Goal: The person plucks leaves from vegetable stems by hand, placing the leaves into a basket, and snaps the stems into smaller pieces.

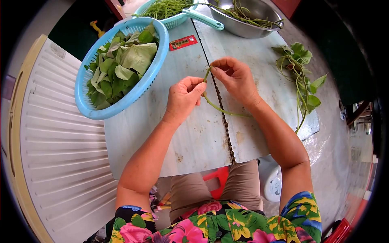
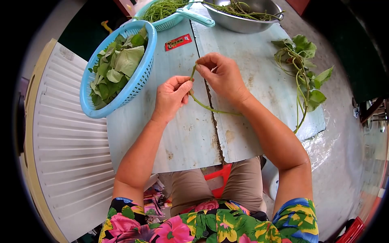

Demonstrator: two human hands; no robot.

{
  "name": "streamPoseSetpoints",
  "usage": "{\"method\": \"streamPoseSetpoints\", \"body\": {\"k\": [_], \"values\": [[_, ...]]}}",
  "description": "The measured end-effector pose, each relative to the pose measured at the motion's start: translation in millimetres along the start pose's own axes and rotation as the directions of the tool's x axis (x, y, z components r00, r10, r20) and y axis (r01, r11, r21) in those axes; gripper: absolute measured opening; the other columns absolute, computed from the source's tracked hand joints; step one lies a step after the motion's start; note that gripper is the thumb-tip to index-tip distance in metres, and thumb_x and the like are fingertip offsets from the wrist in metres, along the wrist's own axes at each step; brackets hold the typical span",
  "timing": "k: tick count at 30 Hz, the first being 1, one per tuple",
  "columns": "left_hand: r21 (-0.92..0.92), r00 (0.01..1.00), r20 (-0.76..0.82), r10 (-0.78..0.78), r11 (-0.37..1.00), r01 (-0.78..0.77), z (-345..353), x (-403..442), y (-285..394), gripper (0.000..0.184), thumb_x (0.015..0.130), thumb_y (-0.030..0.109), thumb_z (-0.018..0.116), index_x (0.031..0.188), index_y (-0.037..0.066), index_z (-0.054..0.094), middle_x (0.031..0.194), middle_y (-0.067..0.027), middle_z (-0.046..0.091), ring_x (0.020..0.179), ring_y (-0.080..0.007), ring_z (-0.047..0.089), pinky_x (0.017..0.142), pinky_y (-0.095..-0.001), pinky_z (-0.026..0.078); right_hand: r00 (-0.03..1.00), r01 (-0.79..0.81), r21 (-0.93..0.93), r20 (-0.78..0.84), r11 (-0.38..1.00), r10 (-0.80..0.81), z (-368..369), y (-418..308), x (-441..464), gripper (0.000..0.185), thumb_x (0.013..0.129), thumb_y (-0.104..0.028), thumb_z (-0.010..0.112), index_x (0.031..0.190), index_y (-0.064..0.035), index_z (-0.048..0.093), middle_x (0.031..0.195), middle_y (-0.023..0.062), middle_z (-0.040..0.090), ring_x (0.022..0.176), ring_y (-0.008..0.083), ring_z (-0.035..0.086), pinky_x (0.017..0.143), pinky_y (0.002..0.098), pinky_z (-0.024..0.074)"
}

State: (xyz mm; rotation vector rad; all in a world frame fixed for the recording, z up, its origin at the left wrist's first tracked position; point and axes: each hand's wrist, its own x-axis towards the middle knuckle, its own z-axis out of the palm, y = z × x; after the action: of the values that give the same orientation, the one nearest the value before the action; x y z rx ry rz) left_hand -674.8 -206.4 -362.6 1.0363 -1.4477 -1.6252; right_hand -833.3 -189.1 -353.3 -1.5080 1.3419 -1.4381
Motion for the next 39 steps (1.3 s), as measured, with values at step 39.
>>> {"method": "streamPoseSetpoints", "body": {"k": [39], "values": [[-0.034, 0.999, -0.033, -0.002, 0.999, 0.001, 3.5, -3.6, -1.0, 0.011, 0.081, 0.013, 0.056, 0.083, 0.002, 0.056, 0.065, -0.0027, 0.056, 0.048, -0.005, 0.046, 0.042, -0.0181, 0.037, 0.92, -0.375, 0.513, 0.106, 0.772, 0.376, -33.2, 2.2, 17.3, 0.015, 0.082, -0.019, 0.055, 0.089, -0.0058, 0.06, 0.078, 0.0011, 0.06, 0.06, 0.0045, 0.049, 0.052, 0.0184, 0.0379]]}}
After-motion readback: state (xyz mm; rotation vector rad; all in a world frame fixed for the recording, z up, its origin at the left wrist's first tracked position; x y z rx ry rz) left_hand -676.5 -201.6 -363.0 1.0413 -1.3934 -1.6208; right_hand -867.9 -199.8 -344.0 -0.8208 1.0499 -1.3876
